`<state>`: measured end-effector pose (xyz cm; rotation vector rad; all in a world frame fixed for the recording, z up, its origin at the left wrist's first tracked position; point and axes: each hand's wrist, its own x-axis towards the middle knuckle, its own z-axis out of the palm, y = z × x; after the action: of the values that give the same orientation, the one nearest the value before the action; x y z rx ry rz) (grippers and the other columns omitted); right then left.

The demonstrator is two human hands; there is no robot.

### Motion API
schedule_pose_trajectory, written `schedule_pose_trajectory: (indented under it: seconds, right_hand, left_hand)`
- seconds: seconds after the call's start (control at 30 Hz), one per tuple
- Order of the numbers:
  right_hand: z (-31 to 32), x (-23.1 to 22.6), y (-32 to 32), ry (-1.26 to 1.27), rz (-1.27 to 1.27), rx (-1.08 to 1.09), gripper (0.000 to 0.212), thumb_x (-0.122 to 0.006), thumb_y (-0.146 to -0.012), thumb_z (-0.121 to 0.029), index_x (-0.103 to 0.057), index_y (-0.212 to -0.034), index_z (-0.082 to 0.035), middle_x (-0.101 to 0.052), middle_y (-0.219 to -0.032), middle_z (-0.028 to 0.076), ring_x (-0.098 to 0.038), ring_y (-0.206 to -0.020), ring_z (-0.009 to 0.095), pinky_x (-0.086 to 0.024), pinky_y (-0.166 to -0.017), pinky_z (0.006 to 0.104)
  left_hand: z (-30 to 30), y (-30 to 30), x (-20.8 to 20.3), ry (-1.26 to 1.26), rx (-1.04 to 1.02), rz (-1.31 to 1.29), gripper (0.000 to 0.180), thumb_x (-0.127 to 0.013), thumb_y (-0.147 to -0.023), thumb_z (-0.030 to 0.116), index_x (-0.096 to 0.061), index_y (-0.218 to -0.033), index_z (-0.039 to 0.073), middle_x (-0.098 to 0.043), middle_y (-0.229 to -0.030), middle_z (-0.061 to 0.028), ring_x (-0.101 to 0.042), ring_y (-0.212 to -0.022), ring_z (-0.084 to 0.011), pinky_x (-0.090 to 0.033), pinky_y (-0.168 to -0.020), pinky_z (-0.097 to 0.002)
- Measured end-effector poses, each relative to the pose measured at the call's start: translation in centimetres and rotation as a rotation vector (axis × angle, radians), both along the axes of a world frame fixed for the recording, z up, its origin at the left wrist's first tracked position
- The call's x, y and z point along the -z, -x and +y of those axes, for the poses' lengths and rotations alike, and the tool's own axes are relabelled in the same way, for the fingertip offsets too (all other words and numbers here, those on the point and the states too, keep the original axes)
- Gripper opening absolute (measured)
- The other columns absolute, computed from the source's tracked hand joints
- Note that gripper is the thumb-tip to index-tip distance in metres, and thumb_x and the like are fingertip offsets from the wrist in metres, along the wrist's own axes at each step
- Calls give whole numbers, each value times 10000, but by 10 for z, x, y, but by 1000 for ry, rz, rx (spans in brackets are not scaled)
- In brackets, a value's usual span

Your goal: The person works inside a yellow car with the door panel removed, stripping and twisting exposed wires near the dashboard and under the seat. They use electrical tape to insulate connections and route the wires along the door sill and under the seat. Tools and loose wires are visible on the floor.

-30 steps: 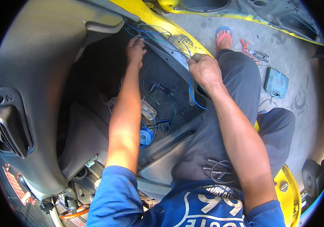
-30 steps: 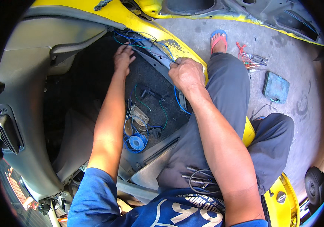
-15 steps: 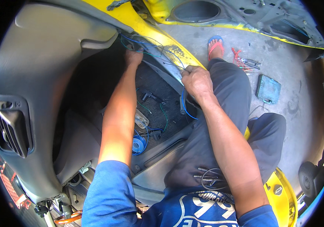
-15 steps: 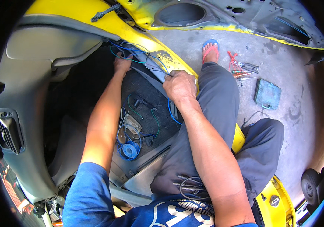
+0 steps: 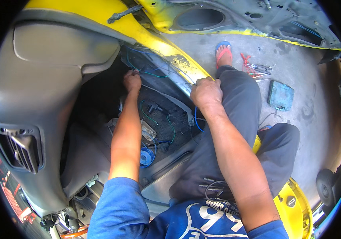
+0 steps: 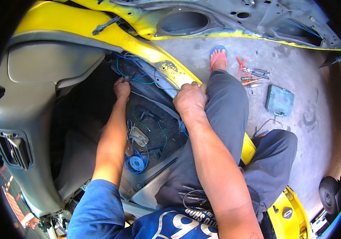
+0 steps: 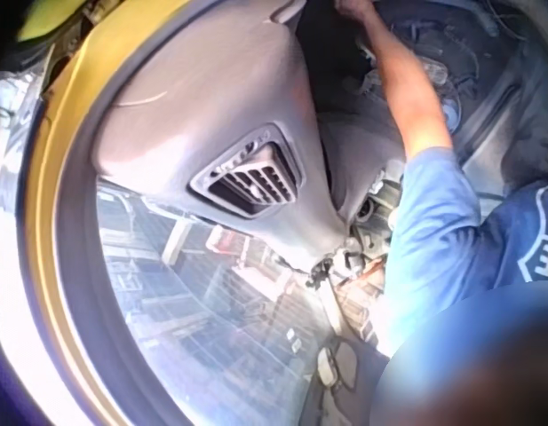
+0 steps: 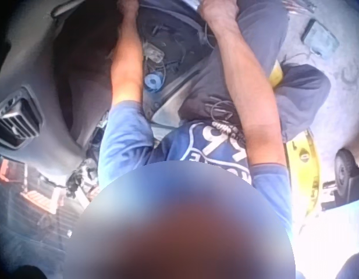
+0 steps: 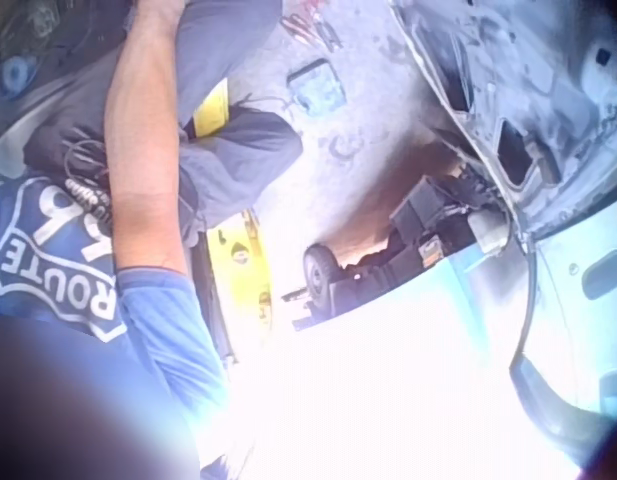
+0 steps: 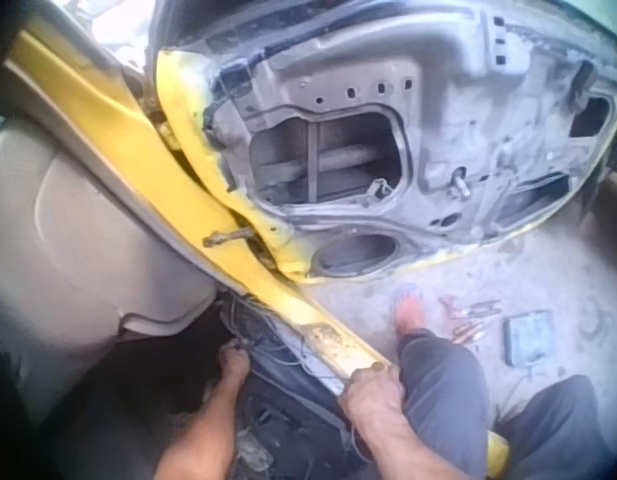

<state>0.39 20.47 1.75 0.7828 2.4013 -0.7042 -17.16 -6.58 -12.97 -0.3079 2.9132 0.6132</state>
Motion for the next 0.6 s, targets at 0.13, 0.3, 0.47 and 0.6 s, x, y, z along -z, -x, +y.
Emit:
schedule_pose_trajectory:
  seconds: [0.13, 0.3, 0.47, 0.6]
  right_hand:
    - [1, 1, -4, 6, -77, -76, 355, -648, -902, -220, -739, -1209, -66, -598, -1359, 135, -475, -1343, 376, -477, -1068, 487]
    - [4, 1, -11, -19, -143, -128, 334, -625, -938, -213, -734, -1223, -78, -594, -1368, 123, -448, -1368, 354, -480, -1056, 482]
    - [7, 5, -12, -33, -155, -109, 338, -619, -952, -215, -719, -1252, -96, -591, -1377, 102, -443, -1377, 333, -471, -1055, 502]
    - [-1, 8, -11, -38, -196, -233, 351, -617, -944, -200, -712, -1266, -98, -587, -1392, 102, -434, -1397, 344, -464, -1066, 528]
  left_hand:
    - [8, -4, -28, 192, 143, -28, 307, -626, -963, 308, -677, -1053, 19, -710, -1161, -219, -668, -1109, -431, -515, -983, -483]
    - [39, -7, -37, 111, 42, 12, 424, -667, -907, 176, -517, -1284, 51, -704, -1103, -268, -670, -1052, -466, -522, -963, -502]
    - [61, -19, -52, 285, 188, 261, 602, -655, -882, 101, -428, -1440, 100, -647, -1218, -305, -606, -1185, -454, -477, -1037, -504]
    - [64, -23, -59, -134, 88, 282, 581, -624, -908, 117, -434, -1451, 42, -531, -1368, -292, -483, -1312, -451, -418, -1097, -510]
